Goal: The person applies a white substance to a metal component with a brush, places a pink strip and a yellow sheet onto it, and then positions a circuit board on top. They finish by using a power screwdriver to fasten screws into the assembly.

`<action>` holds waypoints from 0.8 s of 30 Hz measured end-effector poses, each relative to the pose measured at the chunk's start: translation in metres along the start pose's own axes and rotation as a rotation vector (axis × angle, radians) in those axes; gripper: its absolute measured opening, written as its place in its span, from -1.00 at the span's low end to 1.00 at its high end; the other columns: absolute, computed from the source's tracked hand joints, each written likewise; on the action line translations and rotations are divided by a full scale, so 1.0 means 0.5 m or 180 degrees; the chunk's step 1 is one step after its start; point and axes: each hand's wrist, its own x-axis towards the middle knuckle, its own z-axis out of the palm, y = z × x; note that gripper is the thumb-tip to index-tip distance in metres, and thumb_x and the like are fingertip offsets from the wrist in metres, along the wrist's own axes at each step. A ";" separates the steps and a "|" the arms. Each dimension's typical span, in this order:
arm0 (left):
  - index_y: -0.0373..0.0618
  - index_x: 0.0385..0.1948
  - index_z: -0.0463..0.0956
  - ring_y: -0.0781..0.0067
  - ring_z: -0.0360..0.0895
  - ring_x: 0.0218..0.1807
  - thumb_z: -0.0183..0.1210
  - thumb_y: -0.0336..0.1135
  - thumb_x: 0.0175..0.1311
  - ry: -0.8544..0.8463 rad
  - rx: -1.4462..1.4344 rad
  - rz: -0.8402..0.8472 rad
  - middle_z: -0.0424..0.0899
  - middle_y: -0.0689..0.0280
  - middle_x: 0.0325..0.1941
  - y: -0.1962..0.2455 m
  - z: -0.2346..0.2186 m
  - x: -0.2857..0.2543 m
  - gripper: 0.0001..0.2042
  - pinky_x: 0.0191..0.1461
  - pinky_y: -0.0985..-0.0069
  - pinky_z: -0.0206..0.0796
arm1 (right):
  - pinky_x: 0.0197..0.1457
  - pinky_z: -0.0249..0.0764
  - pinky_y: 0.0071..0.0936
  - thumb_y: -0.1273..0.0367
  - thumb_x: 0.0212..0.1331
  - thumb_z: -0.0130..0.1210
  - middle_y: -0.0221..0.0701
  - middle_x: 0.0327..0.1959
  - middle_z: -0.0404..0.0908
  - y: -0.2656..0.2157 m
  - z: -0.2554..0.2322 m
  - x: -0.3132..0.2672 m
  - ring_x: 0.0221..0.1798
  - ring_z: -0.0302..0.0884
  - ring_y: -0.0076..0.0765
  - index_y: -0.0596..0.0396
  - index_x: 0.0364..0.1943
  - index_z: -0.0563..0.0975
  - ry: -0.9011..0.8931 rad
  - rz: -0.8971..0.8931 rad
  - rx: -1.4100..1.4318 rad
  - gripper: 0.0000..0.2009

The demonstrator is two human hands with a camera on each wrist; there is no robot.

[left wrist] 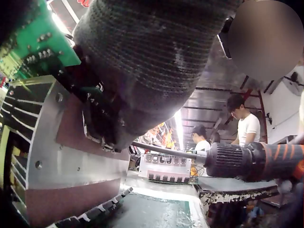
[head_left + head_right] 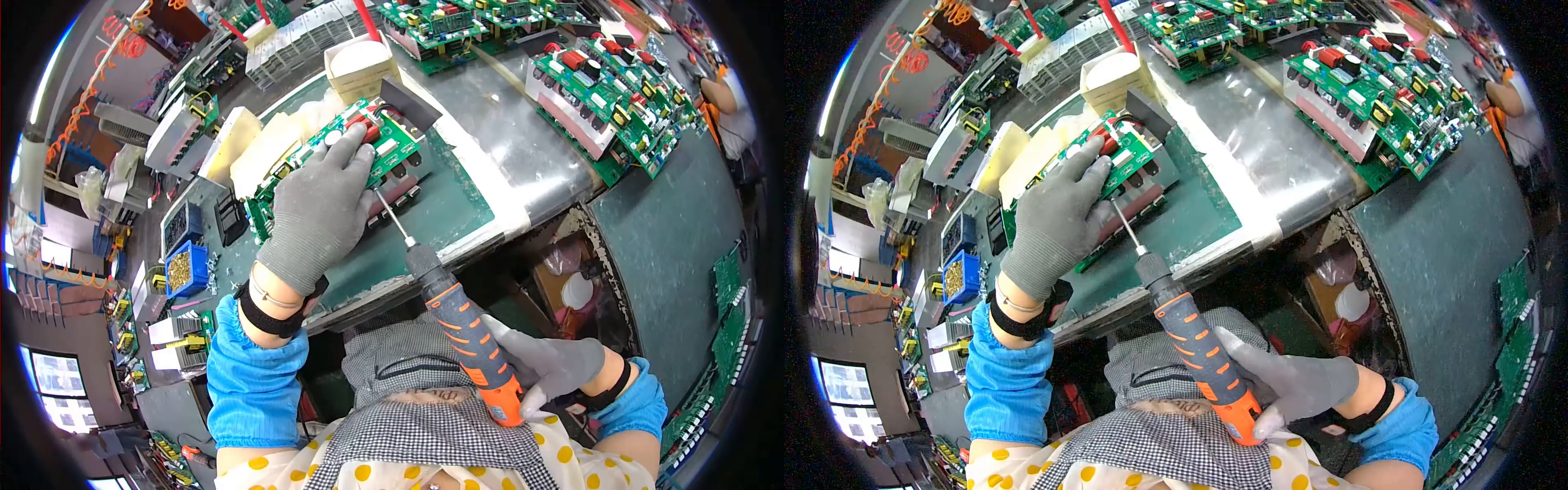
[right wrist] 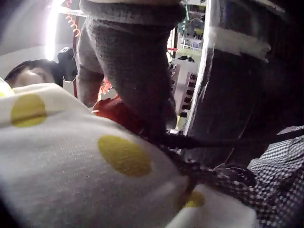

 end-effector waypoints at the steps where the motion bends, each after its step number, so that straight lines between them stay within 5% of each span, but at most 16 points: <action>1: -0.06 0.13 0.55 0.13 0.60 0.15 0.23 -0.25 0.17 -0.0007 -0.0020 -0.0001 0.51 0.26 0.32 0.000 -0.001 0.000 -0.56 0.13 0.28 0.51 | 0.55 0.11 -0.22 0.26 0.06 0.45 -0.06 0.57 -0.08 -0.002 0.002 0.000 0.51 0.08 -0.27 0.18 0.49 -0.54 -0.0023 -0.0011 -0.0062 0.29; 9: -0.13 0.12 0.54 0.08 0.59 0.15 0.21 -0.26 0.18 0.0023 0.0038 0.0099 0.50 0.20 0.32 -0.004 -0.001 0.001 -0.57 0.14 0.25 0.50 | 0.53 0.16 -0.19 0.21 0.21 0.32 -0.03 0.53 0.05 -0.001 -0.011 0.003 0.49 0.18 -0.18 0.22 0.52 -0.42 0.0054 -0.0102 -0.0571 0.14; 12: -0.14 0.14 0.51 0.03 0.56 0.19 0.20 -0.27 0.18 0.0045 0.0038 0.0161 0.47 0.18 0.33 -0.008 0.003 -0.001 -0.56 0.14 0.23 0.50 | 0.44 0.31 -0.23 0.27 0.21 0.33 -0.06 0.40 0.27 0.004 -0.010 0.028 0.37 0.39 -0.19 0.22 0.53 -0.26 0.0117 -0.0633 -0.0775 0.04; 15: -0.15 0.14 0.48 -0.02 0.53 0.24 0.20 -0.30 0.17 -0.0010 0.0043 0.0161 0.44 0.16 0.35 -0.007 0.003 -0.001 -0.55 0.13 0.20 0.52 | 0.29 0.47 -0.32 0.35 0.17 0.29 -0.17 0.19 0.50 -0.023 0.025 0.061 0.17 0.55 -0.32 0.20 0.43 0.08 0.0673 -0.0020 -0.0361 -0.20; 18: -0.14 0.15 0.49 0.00 0.54 0.22 0.21 -0.31 0.16 -0.0015 0.0075 0.0106 0.45 0.18 0.35 -0.003 0.002 -0.001 -0.54 0.13 0.22 0.51 | 0.16 0.59 -0.12 0.37 0.15 0.28 -0.20 -0.02 0.57 -0.030 0.023 0.097 0.01 0.65 -0.18 0.15 0.34 0.17 0.0905 0.0336 0.0257 -0.30; 24: -0.11 0.16 0.50 0.06 0.56 0.19 0.23 -0.33 0.13 -0.0039 0.0038 0.0063 0.46 0.22 0.35 -0.002 0.002 -0.002 -0.52 0.12 0.26 0.52 | -0.11 0.64 -0.16 0.41 0.13 0.24 -0.18 -0.13 0.59 -0.043 0.048 0.095 -0.16 0.65 -0.12 0.17 0.20 0.28 0.1213 0.0241 0.0862 -0.45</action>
